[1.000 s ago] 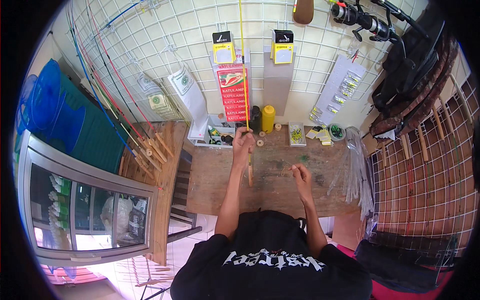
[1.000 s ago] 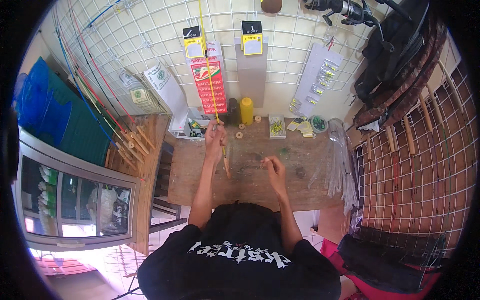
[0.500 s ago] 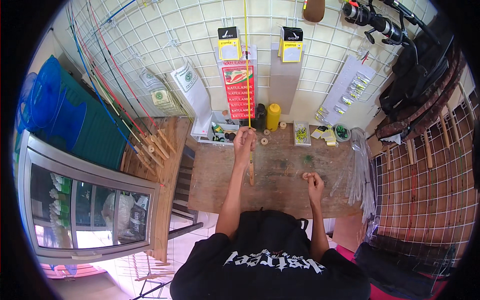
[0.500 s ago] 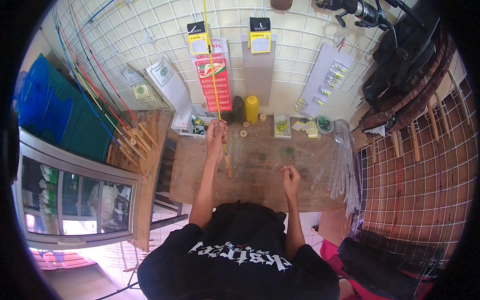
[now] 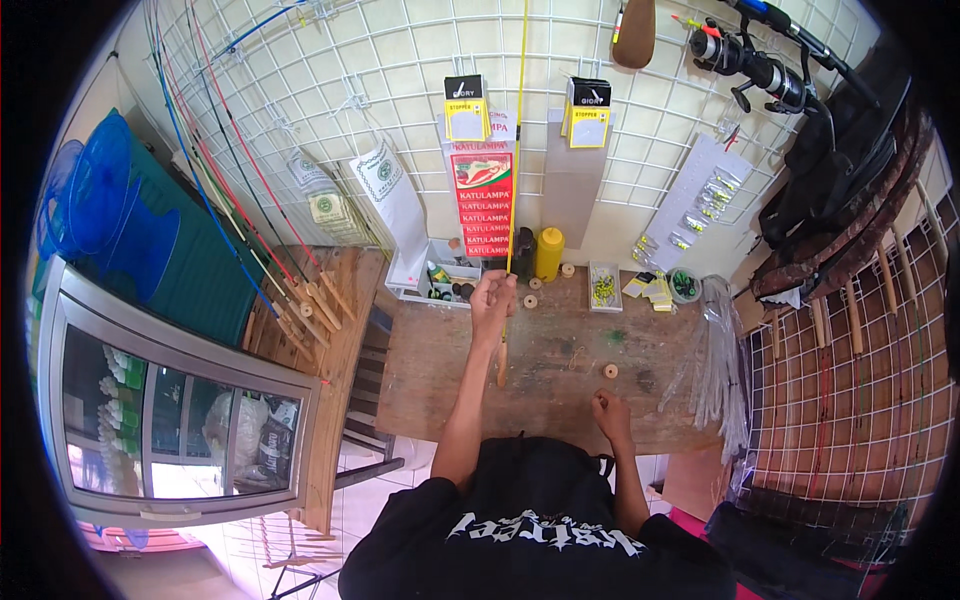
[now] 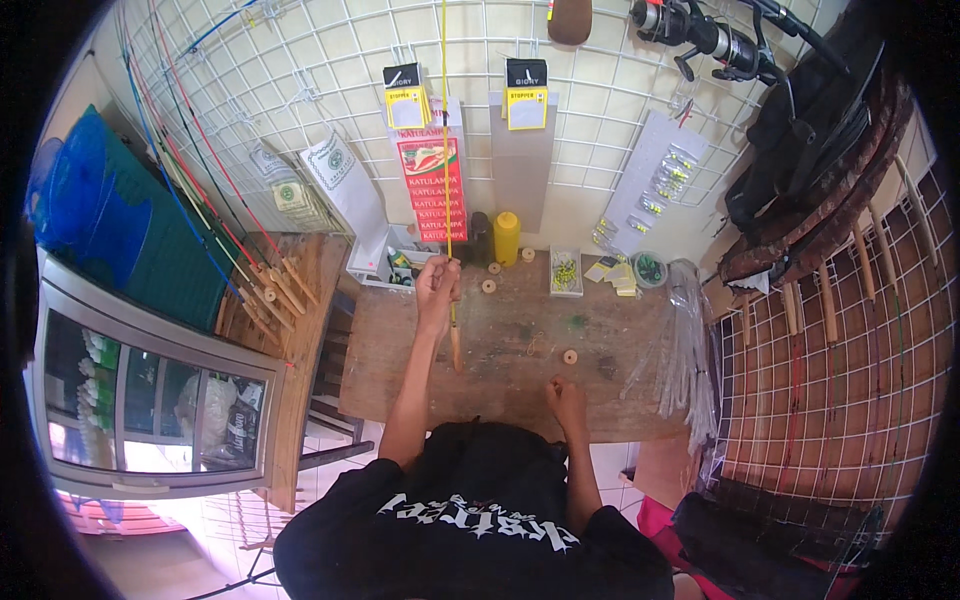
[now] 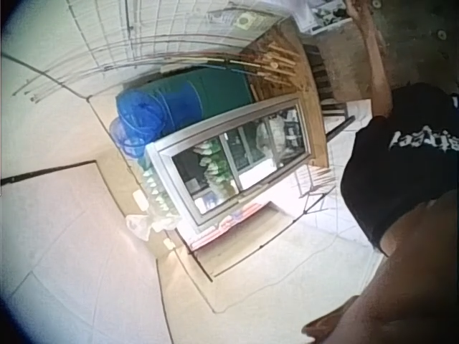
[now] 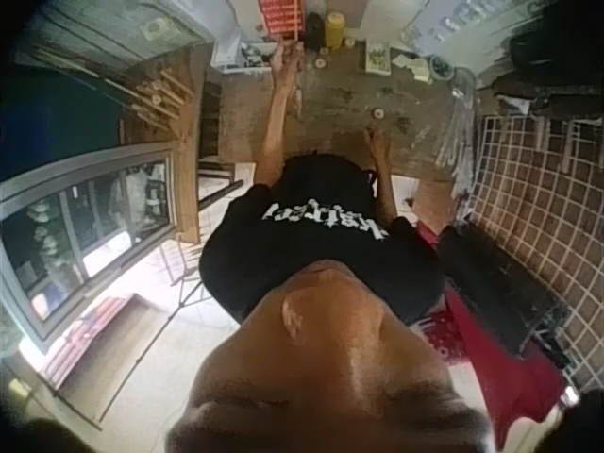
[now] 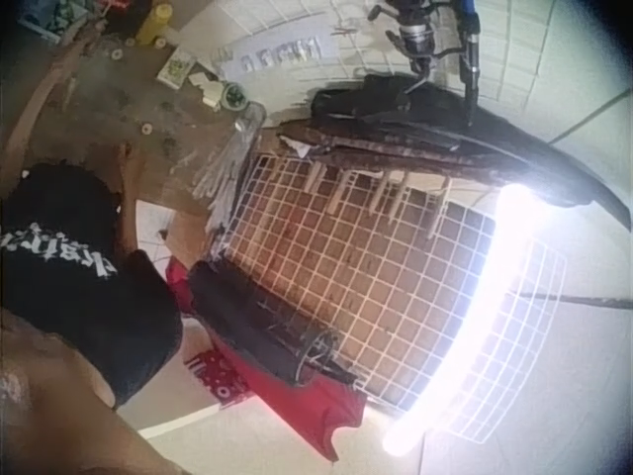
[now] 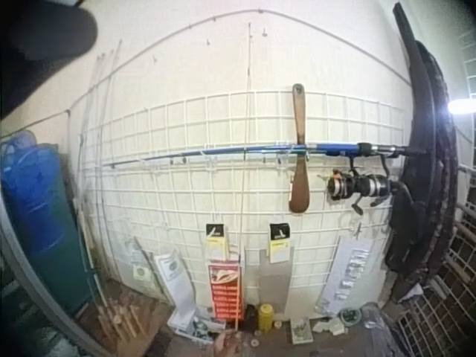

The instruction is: Assembling or repairing a fishing rod by measuring the rod blank and attaching small components.

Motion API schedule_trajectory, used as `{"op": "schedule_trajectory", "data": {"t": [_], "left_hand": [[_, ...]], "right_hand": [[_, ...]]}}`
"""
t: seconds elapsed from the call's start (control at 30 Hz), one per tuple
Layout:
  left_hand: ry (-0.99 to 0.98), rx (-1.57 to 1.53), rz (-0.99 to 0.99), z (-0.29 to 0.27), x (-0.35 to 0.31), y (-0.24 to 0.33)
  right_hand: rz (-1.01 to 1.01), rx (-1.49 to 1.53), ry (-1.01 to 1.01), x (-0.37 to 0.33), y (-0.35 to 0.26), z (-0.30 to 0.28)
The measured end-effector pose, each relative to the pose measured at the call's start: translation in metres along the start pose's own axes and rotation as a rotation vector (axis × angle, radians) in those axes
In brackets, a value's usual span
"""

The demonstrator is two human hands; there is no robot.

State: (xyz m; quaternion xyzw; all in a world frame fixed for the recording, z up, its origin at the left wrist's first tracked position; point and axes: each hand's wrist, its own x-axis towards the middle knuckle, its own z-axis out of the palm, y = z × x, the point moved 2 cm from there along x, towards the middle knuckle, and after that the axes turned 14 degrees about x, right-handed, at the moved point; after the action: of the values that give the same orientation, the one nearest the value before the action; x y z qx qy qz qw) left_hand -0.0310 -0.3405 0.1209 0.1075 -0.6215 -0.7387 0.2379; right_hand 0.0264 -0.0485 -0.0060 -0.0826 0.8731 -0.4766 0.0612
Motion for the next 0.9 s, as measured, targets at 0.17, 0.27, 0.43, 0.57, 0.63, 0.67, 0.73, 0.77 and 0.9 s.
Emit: {"op": "schedule_trajectory", "data": {"t": [0.17, 0.27, 0.43, 0.57, 0.63, 0.67, 0.73, 0.77, 0.9], "left_hand": [[-0.010, 0.044, 0.014, -0.003, 0.000, -0.003], [0.043, 0.008, 0.075, 0.008, -0.004, 0.006], [0.005, 0.049, 0.084, 0.007, -0.005, 0.001], [-0.037, -0.006, 0.076, 0.011, -0.009, 0.001], [-0.057, -0.025, 0.072, 0.018, -0.011, 0.004], [-0.077, -0.041, 0.065, 0.022, -0.011, 0.006], [-0.112, -0.065, 0.056, 0.024, -0.011, 0.003], [-0.139, -0.084, 0.043, 0.022, -0.011, 0.001], [-0.183, -0.071, 0.034, 0.028, -0.012, 0.000]], "right_hand": [[-0.067, -0.138, -0.060, -0.005, -0.004, 0.002], [-0.113, -0.277, -0.114, -0.004, 0.001, 0.007], [-0.034, -0.539, -0.221, 0.001, 0.009, 0.017], [0.109, -0.495, -0.409, 0.013, -0.022, -0.001], [0.075, -0.368, -0.467, 0.029, -0.035, -0.019], [-0.031, -0.212, -0.517, 0.039, -0.041, -0.026], [-0.142, -0.054, -0.561, 0.055, -0.066, -0.038], [-0.160, -0.066, -0.486, 0.059, -0.082, -0.047], [-0.327, 0.114, -0.021, 0.074, -0.150, -0.066]]}}
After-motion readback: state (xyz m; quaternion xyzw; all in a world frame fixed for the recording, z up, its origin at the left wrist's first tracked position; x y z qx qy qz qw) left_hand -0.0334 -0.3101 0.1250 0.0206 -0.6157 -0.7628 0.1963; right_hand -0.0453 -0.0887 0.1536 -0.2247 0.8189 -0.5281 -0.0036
